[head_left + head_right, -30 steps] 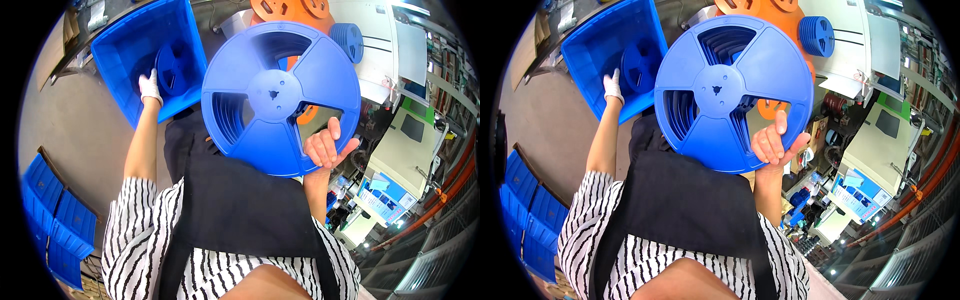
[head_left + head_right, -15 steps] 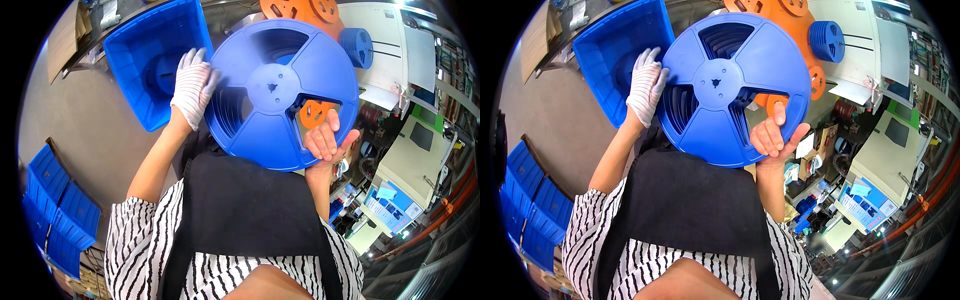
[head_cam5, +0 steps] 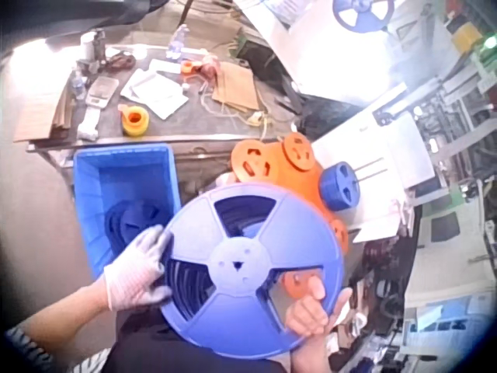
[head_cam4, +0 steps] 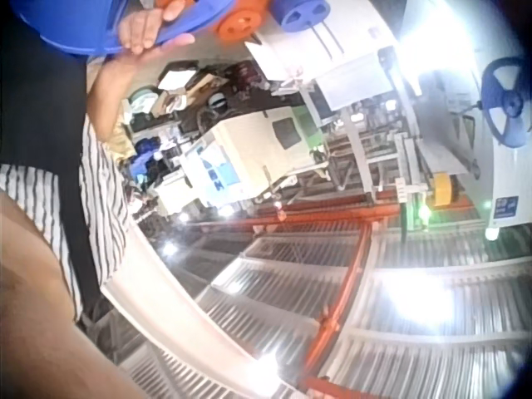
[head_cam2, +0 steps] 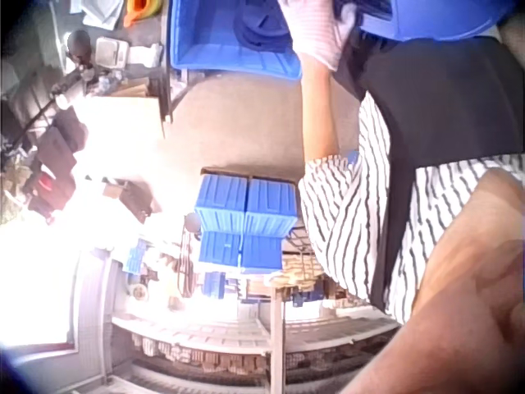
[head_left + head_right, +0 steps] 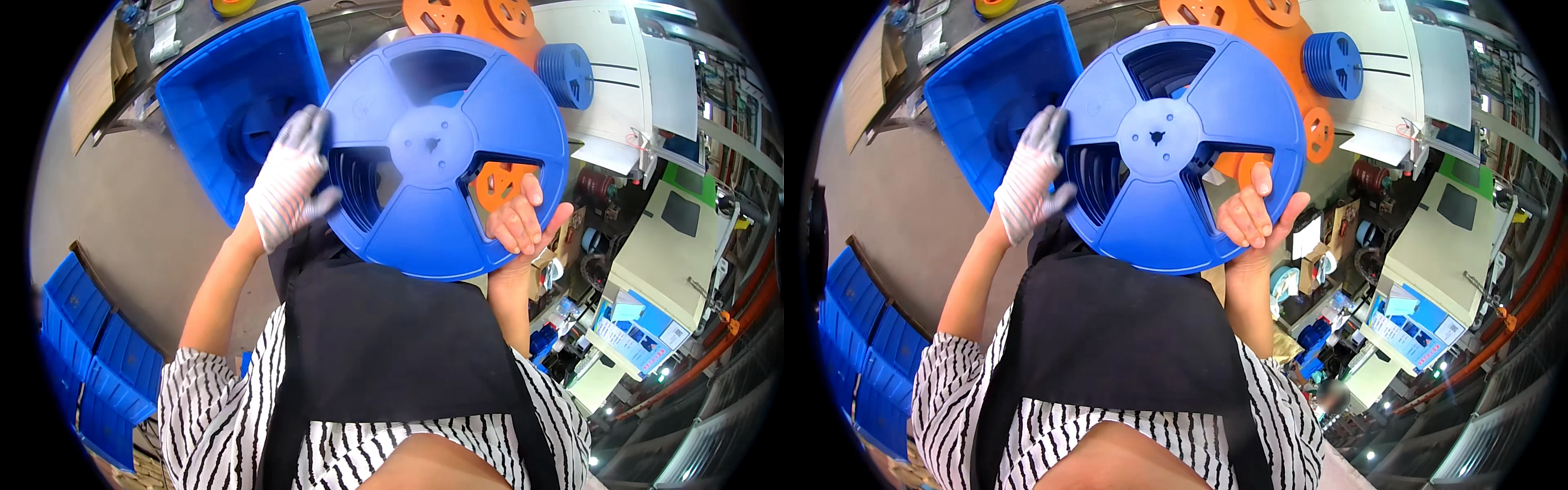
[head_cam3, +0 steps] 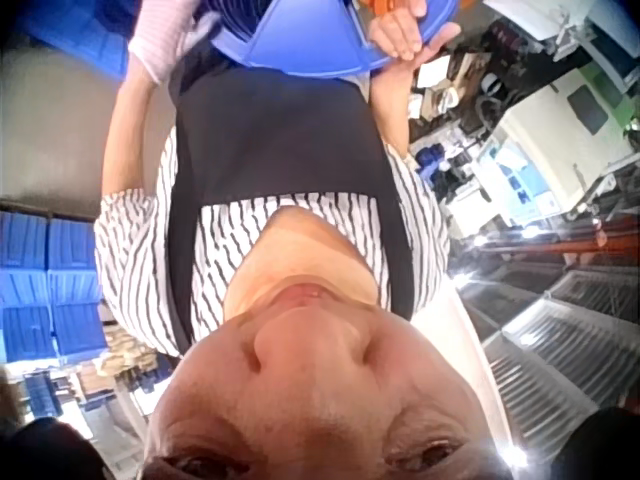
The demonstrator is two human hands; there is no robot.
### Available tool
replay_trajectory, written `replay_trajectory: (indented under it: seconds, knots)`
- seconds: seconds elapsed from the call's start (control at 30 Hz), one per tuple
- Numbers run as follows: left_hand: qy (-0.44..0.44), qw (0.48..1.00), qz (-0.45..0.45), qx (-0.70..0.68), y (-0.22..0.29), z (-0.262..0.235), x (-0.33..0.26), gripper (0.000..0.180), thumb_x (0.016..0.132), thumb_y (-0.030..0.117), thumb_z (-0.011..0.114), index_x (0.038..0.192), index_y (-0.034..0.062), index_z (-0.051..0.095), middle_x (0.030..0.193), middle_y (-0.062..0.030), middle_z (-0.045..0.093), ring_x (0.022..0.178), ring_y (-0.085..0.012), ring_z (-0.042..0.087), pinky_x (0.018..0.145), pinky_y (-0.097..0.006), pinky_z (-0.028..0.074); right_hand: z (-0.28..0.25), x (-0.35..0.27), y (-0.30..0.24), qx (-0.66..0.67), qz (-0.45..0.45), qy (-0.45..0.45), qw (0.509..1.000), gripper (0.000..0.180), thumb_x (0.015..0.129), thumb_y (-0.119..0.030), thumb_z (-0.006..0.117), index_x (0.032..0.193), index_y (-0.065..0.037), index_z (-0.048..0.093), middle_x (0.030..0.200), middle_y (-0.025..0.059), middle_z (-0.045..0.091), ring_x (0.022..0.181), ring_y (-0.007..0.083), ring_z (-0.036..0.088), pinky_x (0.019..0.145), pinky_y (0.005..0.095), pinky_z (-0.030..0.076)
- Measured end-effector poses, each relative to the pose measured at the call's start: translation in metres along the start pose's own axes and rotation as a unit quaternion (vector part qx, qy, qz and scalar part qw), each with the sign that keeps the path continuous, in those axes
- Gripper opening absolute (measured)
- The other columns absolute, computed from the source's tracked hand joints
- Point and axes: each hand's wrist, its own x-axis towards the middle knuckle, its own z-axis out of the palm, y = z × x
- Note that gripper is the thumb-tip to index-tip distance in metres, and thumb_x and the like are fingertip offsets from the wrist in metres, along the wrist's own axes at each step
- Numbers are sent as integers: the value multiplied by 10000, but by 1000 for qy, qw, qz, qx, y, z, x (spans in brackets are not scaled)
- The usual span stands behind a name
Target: The person mixes blue plastic pellets in a white bowl, then moves to a machine to adjust a transparent hopper and wipe a surface. Finally, the person picks up blue plastic reels from a table and places them into a blue crate.
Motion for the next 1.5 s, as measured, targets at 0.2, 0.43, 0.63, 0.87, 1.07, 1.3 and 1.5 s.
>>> replay_trajectory:
  seconds: [0.2, 0.43, 0.63, 0.87, 1.07, 1.3, 1.5]
  knots:
    - [-28, 986, 164, 1, 12, 18, -2, 248, 613, 142, 656, 735, -10, 504, 1307, -245, 500, 1257, -444, 437, 1055, -501, 375, 8, 14, -2, 10, -33, 27, 999, 358, 950, -339, 597, 1014, -41, 409, 569, -4, 475, 452, 74, 493, 441, 209, 386]
    - [-23, 979, 183, -89, 0, 37, -10, 299, 755, 52, 616, 1032, -14, 525, 1220, -232, 550, 1256, -416, 448, 1107, -498, 315, 6, 25, -3, -22, 0, 28, 999, 460, 929, -354, 627, 1134, 0, 417, 708, 9, 518, 584, 69, 531, 528, 228, 423]
    - [100, 972, -117, -180, 7, 59, -58, 229, 819, 24, 585, 1047, 36, 604, 1057, -176, 637, 987, -315, 631, 818, -360, 522, 21, 48, 10, -316, 11, 217, 924, 644, 936, -511, 523, 1297, 19, 474, 1113, 145, 623, 952, 270, 602, 836, 419, 504]
    - [249, 903, 38, 348, -68, 76, -114, 150, 873, 66, 595, 963, -27, 521, 837, -117, 567, 764, -209, 597, 696, -267, 525, -17, 17, 1, -376, 12, 351, 858, 451, 1007, -381, 442, 1289, -32, 488, 1017, 163, 667, 782, 235, 661, 694, 354, 547]
    - [-98, -138, 226, 959, -75, 94, -138, 388, 812, 198, 755, 1085, 20, 544, 1009, -141, 615, 1026, -297, 594, 986, -395, 451, -36, 9, 3, -343, 10, 392, 853, 418, 1002, -370, 461, 1235, -29, 526, 1063, 180, 653, 793, 241, 656, 687, 353, 555]
    - [-208, -169, 256, 929, -86, 95, -153, 584, 838, 101, 722, 1264, -59, 356, 1003, -105, 573, 916, -140, 612, 889, -209, 502, -33, 19, 17, -369, 10, 423, 828, 365, 985, -317, 488, 1209, -35, 550, 1003, 125, 660, 787, 221, 658, 667, 342, 553]
    - [-191, -347, 198, 897, -111, 115, -148, 338, 849, 77, 629, 1154, -15, 515, 1363, -329, 436, 1189, -401, 532, 1029, -381, 451, -31, 16, 25, -434, 13, 398, 808, 395, 984, -313, 470, 1224, -6, 537, 938, 120, 656, 808, 238, 662, 711, 346, 555]
